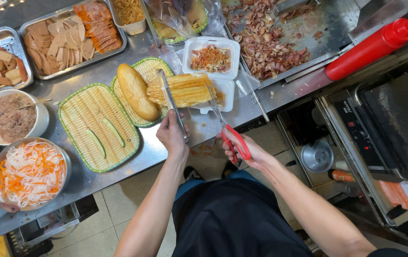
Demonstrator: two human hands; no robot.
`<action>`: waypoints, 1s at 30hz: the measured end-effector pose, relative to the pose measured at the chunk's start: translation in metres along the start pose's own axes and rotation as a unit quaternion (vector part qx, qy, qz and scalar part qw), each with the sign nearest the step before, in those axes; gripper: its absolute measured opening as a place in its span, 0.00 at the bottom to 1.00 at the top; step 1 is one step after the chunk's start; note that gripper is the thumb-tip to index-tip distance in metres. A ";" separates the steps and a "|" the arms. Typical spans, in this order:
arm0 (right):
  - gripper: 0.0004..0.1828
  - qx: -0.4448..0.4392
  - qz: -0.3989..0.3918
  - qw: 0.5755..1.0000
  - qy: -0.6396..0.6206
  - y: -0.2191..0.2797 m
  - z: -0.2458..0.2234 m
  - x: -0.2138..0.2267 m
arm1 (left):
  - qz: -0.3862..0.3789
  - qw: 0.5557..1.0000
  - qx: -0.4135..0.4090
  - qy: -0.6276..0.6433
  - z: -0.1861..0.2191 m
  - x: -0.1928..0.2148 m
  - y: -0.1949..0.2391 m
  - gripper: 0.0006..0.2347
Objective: The person assembles a takeout meal in a styrofoam container. They add sliced cucumber, shredded vegetables, sliced meat, and fried onions, then cut a grilled flatbread into pieces and add it to the container. Finally, they drizzle sauce over the food and close the container.
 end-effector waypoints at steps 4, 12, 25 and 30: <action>0.34 0.029 0.008 0.999 -0.010 -0.009 -0.009 0.000 | -0.001 1.000 0.010 -0.006 -0.001 -0.006 0.005 0.12; 0.32 0.036 0.003 0.999 -0.019 -0.025 -0.018 0.009 | -0.006 0.997 0.033 -0.066 0.000 -0.005 0.012 0.12; 0.34 0.023 -0.018 0.999 -0.024 -0.012 -0.007 -0.004 | -0.011 0.999 0.024 -0.038 0.001 -0.020 0.011 0.13; 0.32 0.033 0.001 0.999 0.010 -0.019 -0.012 -0.001 | -0.005 0.998 0.032 -0.052 0.003 -0.016 0.013 0.13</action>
Point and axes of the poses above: each hand's wrist, its own y-axis away from the middle knuckle, its own x-axis out of the back of the hand, z = x × y, the point moved 10 cm from there along -y, towards the middle knuckle, and after that the axes turned 1 degree about y, right-handed, at the moved point
